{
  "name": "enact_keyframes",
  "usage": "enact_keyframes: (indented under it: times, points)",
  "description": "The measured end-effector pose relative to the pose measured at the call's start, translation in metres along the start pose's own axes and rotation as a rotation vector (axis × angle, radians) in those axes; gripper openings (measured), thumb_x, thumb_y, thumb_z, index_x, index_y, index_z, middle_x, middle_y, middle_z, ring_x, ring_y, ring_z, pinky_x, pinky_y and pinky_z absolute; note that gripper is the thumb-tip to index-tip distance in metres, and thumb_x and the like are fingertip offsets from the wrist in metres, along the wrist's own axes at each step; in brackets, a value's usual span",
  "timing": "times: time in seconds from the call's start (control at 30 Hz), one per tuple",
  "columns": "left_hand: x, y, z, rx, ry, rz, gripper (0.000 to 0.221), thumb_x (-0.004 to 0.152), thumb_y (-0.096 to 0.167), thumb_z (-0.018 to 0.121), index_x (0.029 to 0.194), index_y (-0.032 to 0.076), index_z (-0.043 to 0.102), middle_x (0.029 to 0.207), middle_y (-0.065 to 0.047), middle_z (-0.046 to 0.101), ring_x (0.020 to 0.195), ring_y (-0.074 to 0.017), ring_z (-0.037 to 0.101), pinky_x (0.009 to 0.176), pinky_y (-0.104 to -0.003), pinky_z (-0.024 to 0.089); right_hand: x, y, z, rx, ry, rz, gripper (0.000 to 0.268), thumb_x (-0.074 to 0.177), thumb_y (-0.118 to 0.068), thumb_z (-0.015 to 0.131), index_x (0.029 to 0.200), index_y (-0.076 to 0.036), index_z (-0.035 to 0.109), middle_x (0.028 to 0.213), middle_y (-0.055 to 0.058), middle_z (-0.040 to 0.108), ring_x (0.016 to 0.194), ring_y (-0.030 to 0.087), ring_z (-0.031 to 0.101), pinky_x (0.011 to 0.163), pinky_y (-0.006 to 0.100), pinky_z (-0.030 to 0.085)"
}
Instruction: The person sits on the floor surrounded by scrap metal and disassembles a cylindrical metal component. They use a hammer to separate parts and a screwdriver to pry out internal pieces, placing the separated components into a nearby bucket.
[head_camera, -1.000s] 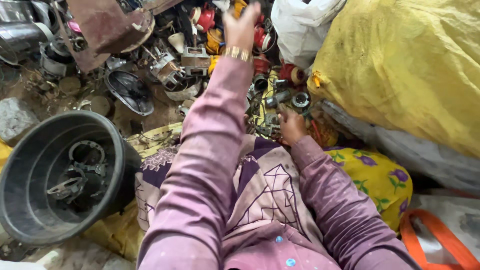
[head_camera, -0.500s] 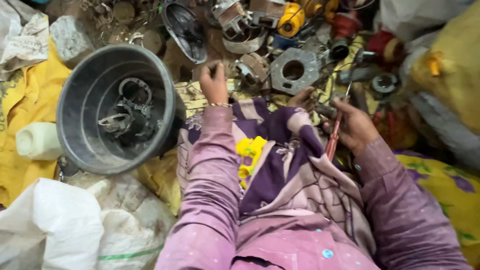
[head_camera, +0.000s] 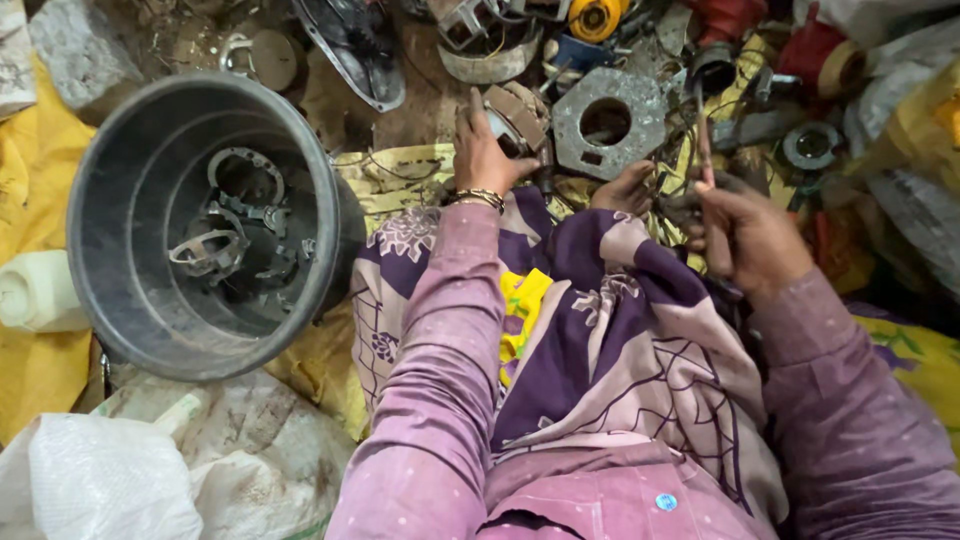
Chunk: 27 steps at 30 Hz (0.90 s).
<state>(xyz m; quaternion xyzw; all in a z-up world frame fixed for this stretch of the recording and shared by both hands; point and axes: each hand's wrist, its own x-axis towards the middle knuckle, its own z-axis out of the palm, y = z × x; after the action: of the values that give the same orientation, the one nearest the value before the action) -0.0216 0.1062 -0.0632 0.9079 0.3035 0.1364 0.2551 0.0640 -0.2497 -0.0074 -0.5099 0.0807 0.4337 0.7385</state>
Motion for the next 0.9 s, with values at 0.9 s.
enact_keyframes:
  times: [0.9]
  points:
    - [-0.009,0.068,-0.051,-0.355,0.287,0.236,0.107,0.067,0.022,0.103,0.150,0.015,0.037,0.137,-0.015,0.065,0.124,-0.0280,0.070,0.102,-0.040,0.058,-0.011,-0.018,0.028,-0.199,0.093,-0.132,0.043,0.096,-0.013,0.067,0.135,-0.002,0.052,0.089,0.001,0.065,0.062,0.010,0.058,0.053,0.025,0.046]
